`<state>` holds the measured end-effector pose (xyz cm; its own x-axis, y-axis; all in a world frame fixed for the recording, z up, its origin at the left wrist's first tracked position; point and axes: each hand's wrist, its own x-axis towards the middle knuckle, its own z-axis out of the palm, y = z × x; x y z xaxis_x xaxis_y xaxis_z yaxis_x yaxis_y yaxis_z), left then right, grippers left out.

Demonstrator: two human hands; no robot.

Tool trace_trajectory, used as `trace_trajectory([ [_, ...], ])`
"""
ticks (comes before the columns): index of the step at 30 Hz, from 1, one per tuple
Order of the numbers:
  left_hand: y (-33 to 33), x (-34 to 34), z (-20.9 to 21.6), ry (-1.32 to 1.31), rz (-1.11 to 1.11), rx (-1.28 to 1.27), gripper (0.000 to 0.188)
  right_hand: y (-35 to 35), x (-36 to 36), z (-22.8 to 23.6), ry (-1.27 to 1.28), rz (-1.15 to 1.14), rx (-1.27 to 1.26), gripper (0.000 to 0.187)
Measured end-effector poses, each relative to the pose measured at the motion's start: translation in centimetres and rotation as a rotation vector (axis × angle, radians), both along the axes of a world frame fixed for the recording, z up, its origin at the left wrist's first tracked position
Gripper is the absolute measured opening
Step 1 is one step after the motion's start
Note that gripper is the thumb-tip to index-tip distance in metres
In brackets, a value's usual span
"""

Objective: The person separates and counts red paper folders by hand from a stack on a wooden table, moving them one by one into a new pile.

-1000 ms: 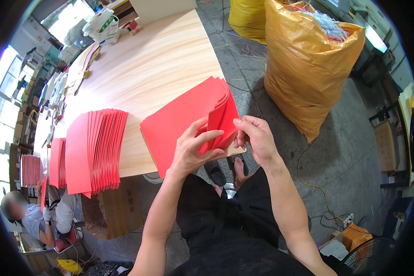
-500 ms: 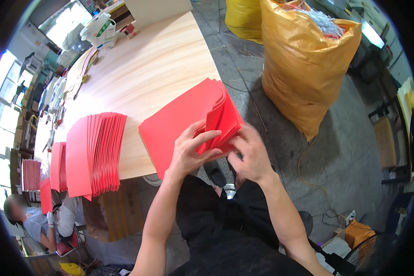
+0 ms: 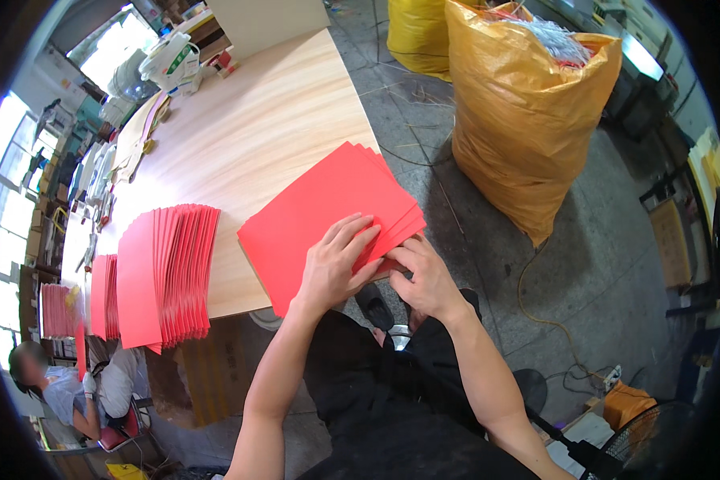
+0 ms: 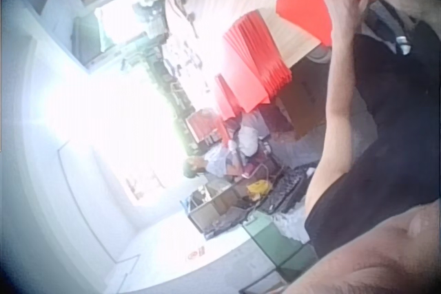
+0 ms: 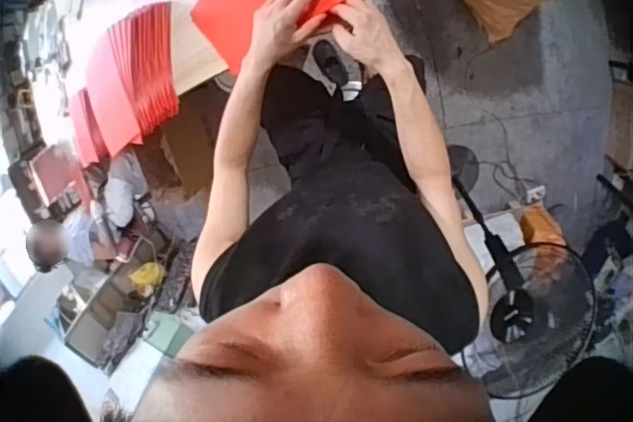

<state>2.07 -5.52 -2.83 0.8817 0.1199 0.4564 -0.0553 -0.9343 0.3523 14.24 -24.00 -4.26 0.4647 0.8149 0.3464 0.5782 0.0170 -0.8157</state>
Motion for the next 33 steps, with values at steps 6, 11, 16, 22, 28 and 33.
trace_trajectory([
  [6, -0.4, 0.1, 0.5, 0.028, 0.038, -0.058, 0.049, -1.4, 0.9, -1.1, 0.003, -0.169, 0.133, 0.020],
  [11, -0.3, 0.3, 0.4, 0.020, 0.034, -0.080, 0.056, -2.8, 3.0, -1.5, -0.007, -0.460, -0.116, 0.029],
  [16, -0.4, -0.4, 1.0, 0.022, 0.052, -0.218, 0.055, -0.4, 2.2, 3.5, -0.056, -0.295, -0.148, 0.033],
  [22, 0.7, -0.3, 0.3, -0.072, -0.015, -0.179, 0.052, 1.7, 2.9, 1.9, 0.887, -0.059, 0.018, 0.034],
  [28, 0.7, -0.5, 0.6, -0.019, 0.009, -0.260, 0.041, 2.6, 2.6, 2.8, 0.360, -0.143, -0.051, 0.035],
  [33, 0.8, -0.2, 0.5, -0.073, -0.016, -0.293, 0.052, 2.8, 3.2, 2.7, 1.003, 0.029, 0.073, 0.033],
])
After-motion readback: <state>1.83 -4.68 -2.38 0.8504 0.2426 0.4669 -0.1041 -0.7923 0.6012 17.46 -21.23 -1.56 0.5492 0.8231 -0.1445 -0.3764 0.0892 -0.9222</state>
